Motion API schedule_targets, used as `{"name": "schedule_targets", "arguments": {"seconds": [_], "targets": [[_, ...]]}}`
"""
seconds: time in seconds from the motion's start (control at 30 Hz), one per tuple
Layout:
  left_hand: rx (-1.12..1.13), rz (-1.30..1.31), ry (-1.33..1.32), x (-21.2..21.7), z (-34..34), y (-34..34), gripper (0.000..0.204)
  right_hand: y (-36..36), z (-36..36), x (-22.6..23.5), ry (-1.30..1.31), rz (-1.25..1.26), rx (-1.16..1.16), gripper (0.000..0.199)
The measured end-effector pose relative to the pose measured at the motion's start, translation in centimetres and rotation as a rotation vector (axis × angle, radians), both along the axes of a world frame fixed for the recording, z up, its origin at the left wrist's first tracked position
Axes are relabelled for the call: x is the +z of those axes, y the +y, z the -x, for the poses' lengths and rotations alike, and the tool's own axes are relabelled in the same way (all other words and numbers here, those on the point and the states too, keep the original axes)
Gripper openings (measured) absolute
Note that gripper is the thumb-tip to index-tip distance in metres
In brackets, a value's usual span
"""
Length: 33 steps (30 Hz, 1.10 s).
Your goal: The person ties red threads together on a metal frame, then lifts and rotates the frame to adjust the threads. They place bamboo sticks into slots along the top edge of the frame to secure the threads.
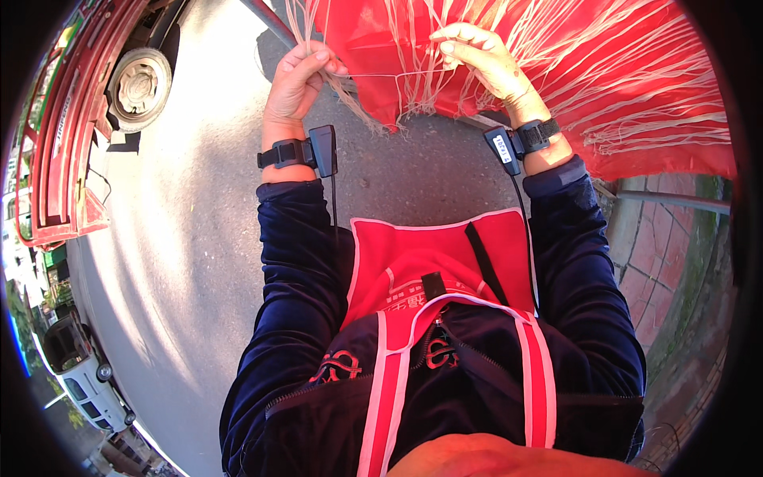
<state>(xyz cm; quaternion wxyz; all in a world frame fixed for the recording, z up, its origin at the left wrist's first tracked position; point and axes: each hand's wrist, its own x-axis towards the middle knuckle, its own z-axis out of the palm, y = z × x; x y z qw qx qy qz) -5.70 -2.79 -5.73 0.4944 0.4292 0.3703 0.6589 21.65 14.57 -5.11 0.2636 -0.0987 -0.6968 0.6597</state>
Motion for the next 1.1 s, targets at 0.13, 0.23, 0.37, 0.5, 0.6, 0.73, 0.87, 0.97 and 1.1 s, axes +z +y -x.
{"name": "schedule_targets", "arguments": {"seconds": [0.13,0.23,0.37,0.5,0.6,0.73,0.87,0.97,1.1], "targets": [[-0.073,0.025,0.109,-0.2,-1.1,0.1,0.008,-1.7,0.2,0.0,-0.181,-0.092,0.128,0.019],[-0.139,0.168,0.174,-1.2,-2.5,1.0,0.009,-3.1,2.1,-1.7,-0.35,-0.084,0.211,0.019],[-0.184,0.211,0.281,-2.7,-4.0,2.2,0.008,-3.4,2.6,-4.0,-0.38,-0.187,0.198,0.022],[-0.187,0.23,0.157,-3.5,-4.3,2.0,0.009,-2.5,1.9,-4.9,-0.28,0.029,0.138,0.023],[-0.153,0.263,0.15,-3.8,-3.0,1.8,0.011,-1.8,1.3,-5.4,-0.211,0.132,0.061,0.027],[-0.091,0.202,0.07,-4.3,-1.2,1.3,0.013,-0.7,0.9,-5.8,-0.052,0.319,0.037,0.027],[-0.039,0.216,0.008,-4.3,0.2,0.6,0.013,0.3,0.0,-6.0,-0.034,0.319,-0.104,0.025],[0.062,0.229,0.012,-4.1,1.4,0.1,0.014,1.0,-0.4,-5.8,-0.03,0.298,-0.158,0.023],[0.253,0.252,0.041,-4.2,2.4,-0.5,0.015,1.3,-1.0,-5.5,-0.072,0.207,-0.136,0.022]]}}
